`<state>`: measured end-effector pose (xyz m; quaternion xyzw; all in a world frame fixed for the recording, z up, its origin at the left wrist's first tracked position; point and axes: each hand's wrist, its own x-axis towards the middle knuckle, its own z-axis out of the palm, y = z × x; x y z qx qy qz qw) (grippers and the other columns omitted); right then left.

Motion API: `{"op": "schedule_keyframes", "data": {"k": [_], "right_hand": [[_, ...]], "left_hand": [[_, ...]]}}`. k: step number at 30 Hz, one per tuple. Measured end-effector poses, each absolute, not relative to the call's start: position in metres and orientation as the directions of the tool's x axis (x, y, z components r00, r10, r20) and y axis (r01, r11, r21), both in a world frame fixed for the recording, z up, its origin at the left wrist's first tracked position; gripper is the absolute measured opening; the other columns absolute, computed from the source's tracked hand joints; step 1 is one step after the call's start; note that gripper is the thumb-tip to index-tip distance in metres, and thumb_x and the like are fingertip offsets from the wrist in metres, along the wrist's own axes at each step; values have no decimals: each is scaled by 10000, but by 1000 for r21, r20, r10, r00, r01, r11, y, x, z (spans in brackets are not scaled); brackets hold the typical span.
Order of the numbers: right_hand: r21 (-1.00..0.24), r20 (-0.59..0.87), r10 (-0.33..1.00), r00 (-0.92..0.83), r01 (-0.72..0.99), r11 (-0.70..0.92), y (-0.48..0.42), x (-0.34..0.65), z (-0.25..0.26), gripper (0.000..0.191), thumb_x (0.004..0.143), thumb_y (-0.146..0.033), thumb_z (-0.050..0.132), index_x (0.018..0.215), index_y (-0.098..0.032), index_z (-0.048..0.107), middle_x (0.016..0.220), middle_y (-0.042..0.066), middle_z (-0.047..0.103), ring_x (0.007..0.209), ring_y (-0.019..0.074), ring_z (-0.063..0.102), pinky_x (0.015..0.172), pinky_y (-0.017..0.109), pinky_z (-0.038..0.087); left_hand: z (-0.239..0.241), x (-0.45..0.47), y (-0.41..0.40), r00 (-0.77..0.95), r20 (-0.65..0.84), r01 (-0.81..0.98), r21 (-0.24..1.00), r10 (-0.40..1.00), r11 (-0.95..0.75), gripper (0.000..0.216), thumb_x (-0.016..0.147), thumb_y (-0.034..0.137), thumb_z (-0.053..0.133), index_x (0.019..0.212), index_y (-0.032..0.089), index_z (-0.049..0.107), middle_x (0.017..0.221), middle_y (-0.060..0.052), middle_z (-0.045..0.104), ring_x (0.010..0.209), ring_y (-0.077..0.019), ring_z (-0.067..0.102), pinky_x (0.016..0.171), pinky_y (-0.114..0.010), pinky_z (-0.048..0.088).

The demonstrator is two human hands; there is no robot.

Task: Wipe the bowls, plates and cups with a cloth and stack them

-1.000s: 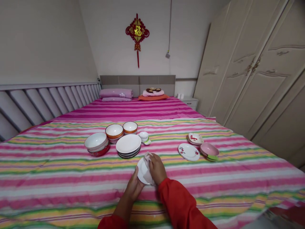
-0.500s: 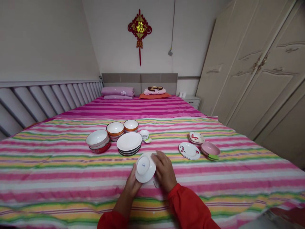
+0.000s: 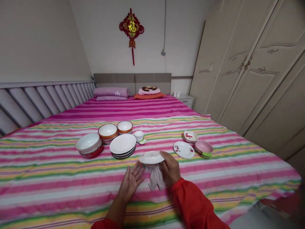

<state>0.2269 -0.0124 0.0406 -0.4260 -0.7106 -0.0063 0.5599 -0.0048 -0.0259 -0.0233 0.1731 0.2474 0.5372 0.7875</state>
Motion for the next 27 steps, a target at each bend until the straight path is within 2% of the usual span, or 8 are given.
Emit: {"op": "schedule_keyframes", "data": {"k": [2, 4, 7, 10, 13, 17, 20, 27], "right_hand": [[-671, 702, 672, 234, 534, 514, -8, 239, 42, 299, 902, -334, 464, 1008, -173, 693, 938, 85, 720, 870, 217, 676, 776, 355, 561], [-856, 505, 727, 464, 377, 354, -4, 253, 43, 340, 846, -439, 529, 862, -140, 690, 735, 60, 708, 683, 202, 665, 633, 317, 556], [-984, 139, 754, 642, 0, 181, 1, 271, 43, 412, 679, -530, 679, 746, -126, 635, 573, 12, 652, 536, 181, 630, 514, 284, 533], [-935, -131, 744, 655, -332, 127, 4, 286, 40, 409, 569, -448, 788, 732, -136, 580, 538, -8, 642, 495, 173, 636, 486, 272, 556], [-873, -240, 722, 649, -470, 132, 4, 294, 34, 372, 574, -340, 818, 744, -138, 555, 523, -18, 633, 462, 162, 637, 467, 264, 578], [-834, -324, 706, 629, -543, 101, 4, 298, 29, 353, 611, -274, 822, 761, -126, 539, 500, -4, 632, 440, 159, 636, 437, 235, 573], [-833, -371, 711, 598, -552, 30, 4, 299, 29, 331, 678, -290, 794, 771, -117, 527, 462, 20, 624, 405, 155, 618, 409, 218, 549], [-818, -509, 756, 412, -506, -275, 8, 305, 36, 305, 877, -371, 603, 838, -68, 584, 473, 78, 637, 350, 158, 593, 348, 207, 489]], "left_hand": [[-27, -7, -23, 339, -159, -765, 527, 927, 370, 509, 944, 423, 394, 1434, 292, 347, 1416, -118, 478, 1215, -233, 538, 962, -406, 458], [-32, -8, -20, 358, -130, -766, 526, 925, 370, 493, 943, 441, 385, 1409, 281, 400, 1426, -118, 461, 1255, -248, 500, 1017, -449, 407], [-39, -9, -16, 360, -116, -762, 537, 926, 363, 482, 936, 481, 375, 1353, 267, 489, 1417, -111, 471, 1281, -263, 470, 1063, -494, 342], [-43, -9, -14, 373, -93, -762, 537, 923, 362, 470, 939, 482, 363, 1326, 267, 523, 1418, -105, 469, 1302, -263, 444, 1092, -510, 293], [-46, -11, -13, 397, -58, -770, 523, 916, 366, 472, 942, 487, 347, 1316, 269, 533, 1418, -100, 469, 1312, -261, 432, 1103, -512, 273], [-52, -14, -10, 439, -7, -777, 499, 898, 384, 487, 947, 494, 313, 1331, 273, 517, 1425, -99, 460, 1319, -257, 423, 1105, -510, 270], [-56, -17, -8, 460, 19, -779, 488, 888, 393, 488, 954, 487, 289, 1350, 285, 491, 1437, -90, 444, 1323, -248, 418, 1100, -497, 288], [-56, -16, -10, 451, 18, -777, 500, 892, 383, 487, 955, 481, 289, 1349, 283, 495, 1432, -94, 454, 1320, -248, 422, 1089, -488, 310]]}}
